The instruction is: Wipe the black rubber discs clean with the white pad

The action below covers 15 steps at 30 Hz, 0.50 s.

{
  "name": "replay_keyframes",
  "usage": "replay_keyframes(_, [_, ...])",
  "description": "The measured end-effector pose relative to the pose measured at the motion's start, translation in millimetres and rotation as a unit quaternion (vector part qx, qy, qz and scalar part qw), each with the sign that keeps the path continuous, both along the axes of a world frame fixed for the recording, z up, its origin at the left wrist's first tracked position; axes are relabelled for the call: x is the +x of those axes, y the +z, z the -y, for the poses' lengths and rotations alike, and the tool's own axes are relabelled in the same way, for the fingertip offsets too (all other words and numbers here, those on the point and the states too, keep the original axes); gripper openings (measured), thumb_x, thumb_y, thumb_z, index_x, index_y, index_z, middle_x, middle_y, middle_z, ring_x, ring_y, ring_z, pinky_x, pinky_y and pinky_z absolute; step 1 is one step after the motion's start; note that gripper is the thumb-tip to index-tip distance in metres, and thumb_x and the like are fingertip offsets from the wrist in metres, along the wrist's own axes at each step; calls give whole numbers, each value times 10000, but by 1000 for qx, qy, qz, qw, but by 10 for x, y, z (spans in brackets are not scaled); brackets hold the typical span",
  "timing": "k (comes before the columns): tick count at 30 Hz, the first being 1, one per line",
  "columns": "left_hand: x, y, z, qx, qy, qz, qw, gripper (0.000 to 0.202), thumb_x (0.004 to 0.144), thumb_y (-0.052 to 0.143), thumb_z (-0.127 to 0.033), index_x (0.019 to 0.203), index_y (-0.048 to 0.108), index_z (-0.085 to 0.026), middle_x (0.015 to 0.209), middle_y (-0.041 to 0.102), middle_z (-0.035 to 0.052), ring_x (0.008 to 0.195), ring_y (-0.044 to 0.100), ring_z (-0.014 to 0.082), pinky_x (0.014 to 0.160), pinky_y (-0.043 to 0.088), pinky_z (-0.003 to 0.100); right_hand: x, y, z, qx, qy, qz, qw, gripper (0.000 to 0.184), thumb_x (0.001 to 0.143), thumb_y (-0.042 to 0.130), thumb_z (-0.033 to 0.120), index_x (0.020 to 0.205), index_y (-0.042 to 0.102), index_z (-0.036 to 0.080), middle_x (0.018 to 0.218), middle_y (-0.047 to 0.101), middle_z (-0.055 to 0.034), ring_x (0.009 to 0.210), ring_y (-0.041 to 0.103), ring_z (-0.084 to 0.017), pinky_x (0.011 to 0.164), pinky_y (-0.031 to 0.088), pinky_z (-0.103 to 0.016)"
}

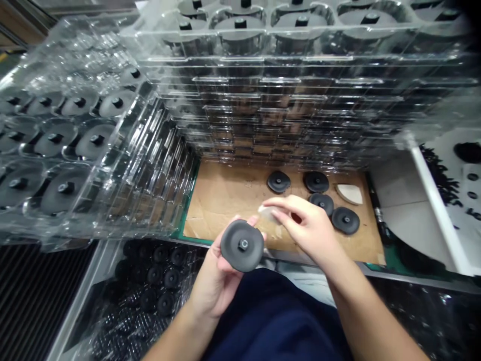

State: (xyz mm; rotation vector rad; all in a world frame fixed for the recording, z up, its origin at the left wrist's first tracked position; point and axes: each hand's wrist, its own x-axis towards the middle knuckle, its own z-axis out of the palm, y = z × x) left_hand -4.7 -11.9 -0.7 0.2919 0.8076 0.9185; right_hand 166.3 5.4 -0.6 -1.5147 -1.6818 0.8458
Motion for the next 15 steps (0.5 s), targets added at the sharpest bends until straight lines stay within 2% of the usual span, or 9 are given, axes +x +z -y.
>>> replay_keyframes(1, [-12, -13, 2, -3, 15, 9, 1000, 619, 471, 853, -406, 1055, 676, -301, 1138, 687, 16, 882, 670, 180, 870, 503, 279, 39, -160, 32, -37, -18, 8, 999, 199, 897, 509, 225, 977, 691, 220, 901, 704, -29, 813, 635, -155, 727, 461, -282])
replay_keyframes(3, [-27, -32, 0, -6, 25, 8, 1000, 637, 473, 844, -425, 1070, 669, -287, 1149, 678, 27, 943, 659, 199, 886, 498, 282, 79, -449, 145, -61, -14, 10, 998, 194, 878, 523, 235, 941, 705, 213, 852, 712, -28, 773, 649, -165, 695, 490, -282])
replay_keyframes(5, [-24, -36, -5, -10, 24, -4, 1000, 648, 469, 846, -425, 1074, 666, -278, 1133, 678, 24, 995, 638, 209, 875, 500, 268, 83, -605, 273, -64, -13, 6, 998, 179, 858, 543, 245, 890, 715, 208, 817, 721, -27, 755, 658, -177, 678, 507, -291])
replay_keyframes(6, [-13, -32, -7, -12, 23, -9, 1000, 648, 471, 848, -420, 1075, 665, -276, 1130, 677, 22, 1008, 630, 210, 865, 503, 259, 79, -609, 321, -66, -22, 6, 998, 178, 855, 546, 252, 884, 715, 206, 813, 722, -29, 744, 656, -179, 666, 511, -293])
replay_keyframes(8, [24, -14, -9, -17, 16, -18, 1000, 633, 486, 851, -398, 1076, 661, -271, 1130, 676, 22, 989, 632, 201, 857, 505, 254, 61, -458, 362, -67, -57, 4, 996, 196, 874, 530, 268, 946, 701, 207, 845, 717, -36, 693, 637, -164, 609, 501, -279])
replay_keyframes(11, [82, 10, 4, -17, 5, -25, 1000, 601, 532, 844, -351, 1093, 646, -265, 1112, 681, 20, 948, 641, 184, 851, 504, 249, -38, 9, 313, -2, -114, -10, 993, 238, 902, 507, 266, 1094, 638, 214, 916, 695, -41, 646, 597, -136, 543, 470, -257])
replay_keyframes(12, [90, 11, 11, -16, -1, -23, 1000, 591, 557, 833, -345, 1109, 637, -264, 1106, 682, 20, 957, 638, 181, 859, 498, 247, -95, 165, 291, 54, -110, -15, 992, 237, 903, 506, 242, 1105, 625, 204, 930, 693, -45, 684, 604, -142, 578, 479, -264])
replay_keyframes(13, [89, 9, 16, -14, -11, -18, 1000, 569, 590, 815, -349, 1121, 630, -263, 1103, 682, 21, 980, 630, 180, 877, 488, 247, -157, 295, 275, 114, -76, -10, 991, 231, 905, 495, 210, 1098, 617, 181, 948, 697, -59, 748, 615, -158, 646, 491, -287])
replay_keyframes(15, [61, -3, 19, -5, -26, -11, 1000, 527, 624, 794, -353, 1117, 632, -267, 1100, 683, 19, 1028, 612, 177, 919, 465, 250, -267, 455, 267, 178, -2, 1, 984, 240, 907, 460, 166, 1102, 594, 131, 960, 703, -89, 822, 621, -186, 737, 490, -334])
